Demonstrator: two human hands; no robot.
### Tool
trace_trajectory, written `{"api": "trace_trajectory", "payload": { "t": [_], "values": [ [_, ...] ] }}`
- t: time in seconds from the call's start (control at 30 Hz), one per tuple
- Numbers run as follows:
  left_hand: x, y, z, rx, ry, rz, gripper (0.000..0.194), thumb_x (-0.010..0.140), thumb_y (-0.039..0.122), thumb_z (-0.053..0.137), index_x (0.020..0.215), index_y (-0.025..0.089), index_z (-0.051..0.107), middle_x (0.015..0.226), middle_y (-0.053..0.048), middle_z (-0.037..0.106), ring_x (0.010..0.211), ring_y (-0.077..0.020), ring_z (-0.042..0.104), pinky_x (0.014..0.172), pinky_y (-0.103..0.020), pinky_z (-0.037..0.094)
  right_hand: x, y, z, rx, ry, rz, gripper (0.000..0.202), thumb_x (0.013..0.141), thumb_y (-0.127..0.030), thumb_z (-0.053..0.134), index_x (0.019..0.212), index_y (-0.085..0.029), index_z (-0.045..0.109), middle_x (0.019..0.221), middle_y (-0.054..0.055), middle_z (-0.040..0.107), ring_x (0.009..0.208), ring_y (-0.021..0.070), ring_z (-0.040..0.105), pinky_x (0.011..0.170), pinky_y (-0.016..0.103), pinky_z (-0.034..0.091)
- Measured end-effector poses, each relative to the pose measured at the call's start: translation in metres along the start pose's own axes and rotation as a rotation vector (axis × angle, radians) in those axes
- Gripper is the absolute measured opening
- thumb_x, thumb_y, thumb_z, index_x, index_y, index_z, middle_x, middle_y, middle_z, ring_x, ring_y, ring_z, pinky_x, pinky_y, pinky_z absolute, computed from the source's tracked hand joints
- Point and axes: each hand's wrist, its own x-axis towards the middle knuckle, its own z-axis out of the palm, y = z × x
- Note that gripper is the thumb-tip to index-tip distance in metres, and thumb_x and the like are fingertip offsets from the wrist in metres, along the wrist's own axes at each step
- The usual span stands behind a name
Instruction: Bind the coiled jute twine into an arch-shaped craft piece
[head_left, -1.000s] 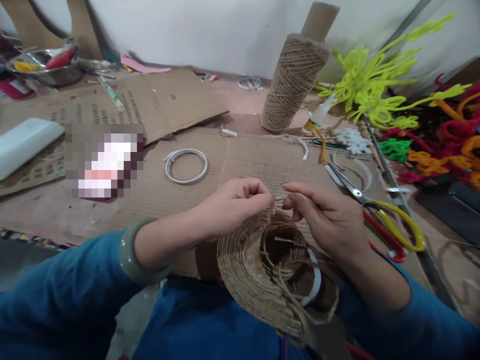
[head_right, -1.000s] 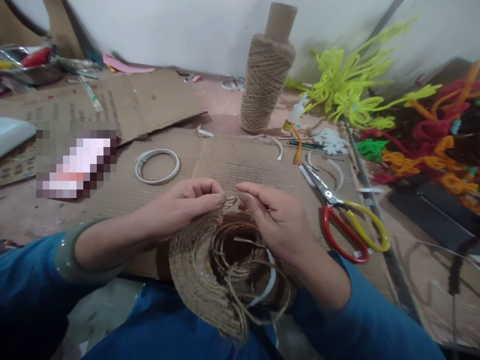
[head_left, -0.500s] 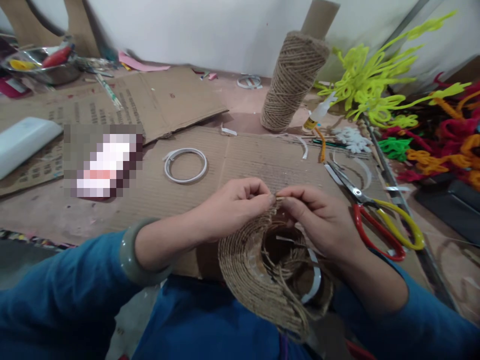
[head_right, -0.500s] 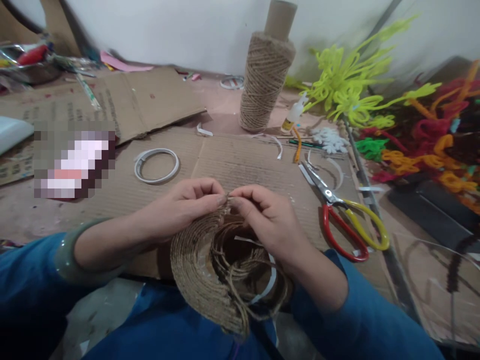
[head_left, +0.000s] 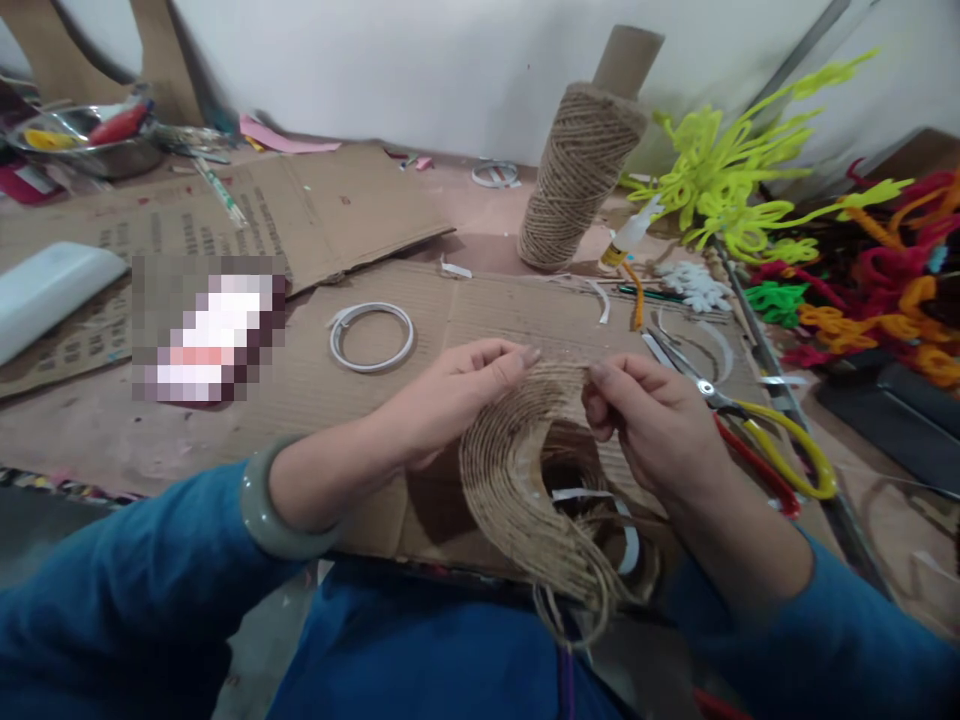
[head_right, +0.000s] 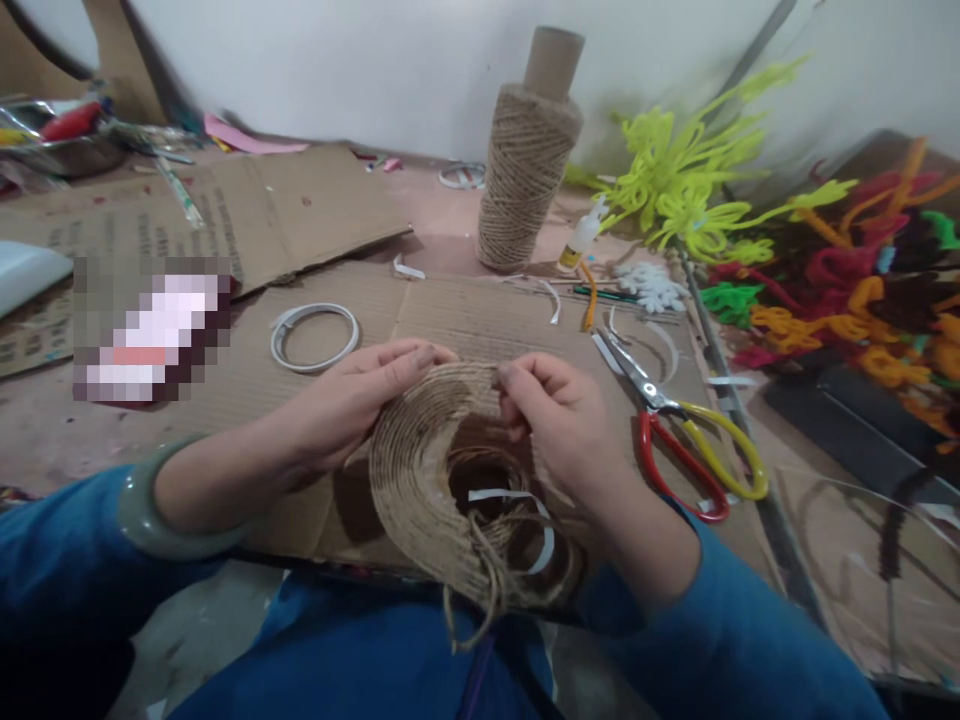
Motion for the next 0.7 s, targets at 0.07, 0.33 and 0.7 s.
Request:
{"api": "trace_trajectory", "payload": {
  "t": [0.07, 0.33, 0.7],
  "values": [
    [0.002, -0.001, -0.002, -0.033, 0.017, 0.01, 0.032, 0.073, 0.045, 0.074, 0.084, 0.016, 0.063, 0.078, 0.0, 0.066, 0.075, -0.0108, 0.061, 0.073, -0.022, 0.049, 0.007, 0.003, -0.004, 0.105, 0.096, -0.04, 0.031, 0.077, -0.041, 0.07, 0.063, -0.019, 0.055, 0.05, -0.004, 0.051, 0.043, 0.0057, 0.046, 0.039, 0.017, 0.036],
    [0.005, -0.002, 0.0, -0.13, -0.018, -0.073, 0.026, 0.066, 0.027, 0.079, 0.084, 0.011, 0.068, 0.066, 0.0, 0.068, 0.062, -0.0106, 0.062, 0.063, -0.021, 0.05, 0.015, 0.002, -0.004, 0.223, 0.295, -0.112, 0.038, 0.064, -0.05, 0.079, 0.06, -0.018, 0.059, 0.048, -0.004, 0.055, 0.041, 0.0059, 0.047, 0.038, 0.018, 0.038],
    [0.004, -0.004, 0.0, -0.087, -0.049, -0.054, 0.017, 0.071, 0.023, 0.072, 0.083, 0.013, 0.067, 0.065, 0.0, 0.067, 0.061, -0.011, 0.063, 0.062, -0.023, 0.051, 0.002, 0.004, 0.005, 0.161, -0.109, 0.021, 0.045, 0.066, -0.059, 0.074, 0.051, -0.018, 0.062, 0.047, 0.0, 0.058, 0.045, 0.0099, 0.053, 0.046, 0.023, 0.044]
  ]
}}
